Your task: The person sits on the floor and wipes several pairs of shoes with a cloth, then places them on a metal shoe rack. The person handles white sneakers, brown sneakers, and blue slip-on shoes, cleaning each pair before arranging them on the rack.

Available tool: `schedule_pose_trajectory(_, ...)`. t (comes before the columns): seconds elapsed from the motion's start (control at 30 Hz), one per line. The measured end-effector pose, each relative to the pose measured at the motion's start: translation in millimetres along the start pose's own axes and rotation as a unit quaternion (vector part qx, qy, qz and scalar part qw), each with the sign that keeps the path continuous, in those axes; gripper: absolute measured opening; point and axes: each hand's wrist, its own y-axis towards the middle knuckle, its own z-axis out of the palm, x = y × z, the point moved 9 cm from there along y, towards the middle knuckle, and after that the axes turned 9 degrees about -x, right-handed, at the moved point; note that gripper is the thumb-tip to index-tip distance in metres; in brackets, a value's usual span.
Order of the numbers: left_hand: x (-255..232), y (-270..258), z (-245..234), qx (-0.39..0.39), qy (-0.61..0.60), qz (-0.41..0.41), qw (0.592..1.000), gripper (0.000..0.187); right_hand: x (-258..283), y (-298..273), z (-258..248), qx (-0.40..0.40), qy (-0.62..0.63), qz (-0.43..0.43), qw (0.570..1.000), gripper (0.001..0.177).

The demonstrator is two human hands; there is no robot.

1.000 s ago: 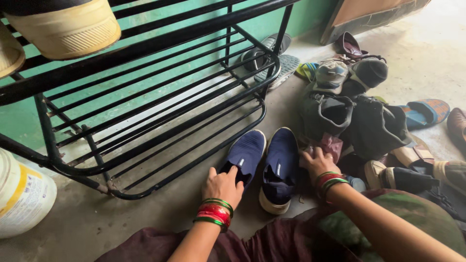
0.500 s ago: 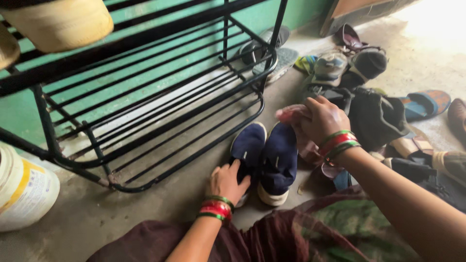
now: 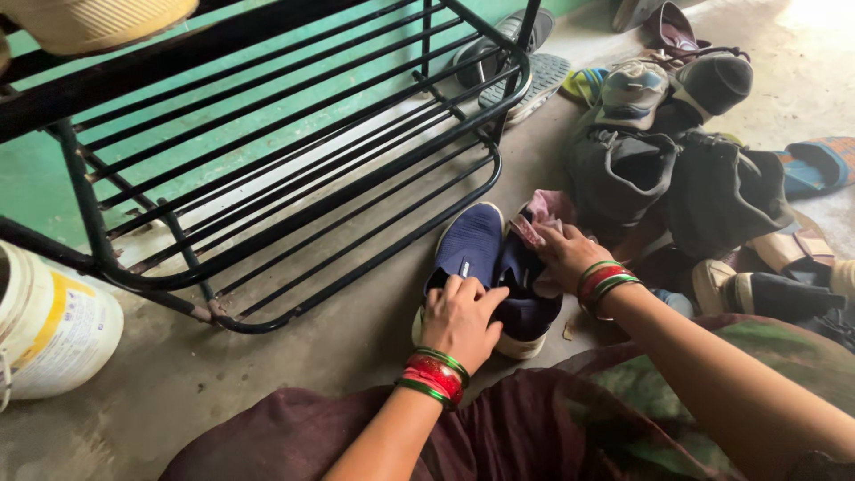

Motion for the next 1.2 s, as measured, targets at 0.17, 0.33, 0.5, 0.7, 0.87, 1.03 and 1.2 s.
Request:
schedule_pose_trajectory(0.17,8.3,0.5,15.8,0.067,0.014,-0.019,0.997,0.045,-11.1,-0.8,10.6,-0.023,0.008,-0.006,1.0,0.085)
schedule_pose_trajectory(0.33,11.2,1.2,14.3,0.045,-0.01,0.007,0.999,0.045,-25.4,-1.4,27.5,-0.026,0.046,-0.027,0.998,0.083)
schedule_pose_trajectory(0.5,10.3,-2.1,13.8,0.049,-0.016,0.021,0.998,0.053,-5.4,-7.9,19.8,0.031,0.081,-0.065,0.994,0.117)
schedule_pose_trajectory(0.7,11.7,-4.2,15.6,0.037,-0.016,0.012,0.999,0.05,11.5,-17.6,13.7,0.037,-0.018,-0.046,0.998,0.112)
schedule_pose_trajectory(0.87,12.5,-4.4,16.4,0.031,-0.016,0.007,0.999,0.048,13.5,-19.8,11.7,-0.003,-0.003,-0.115,0.993,0.089)
schedule_pose_trajectory(1.03,11.9,-0.5,13.3,0.039,-0.036,-0.003,0.999,0.045,7.4,-17.5,15.2,-0.024,0.01,-0.068,0.997,0.059)
schedule_pose_trajectory(1.2,11.8,0.0,12.6,0.034,-0.033,-0.011,0.999,0.041,9.8,-5.9,14.2,-0.005,-0.018,-0.092,0.996,0.047)
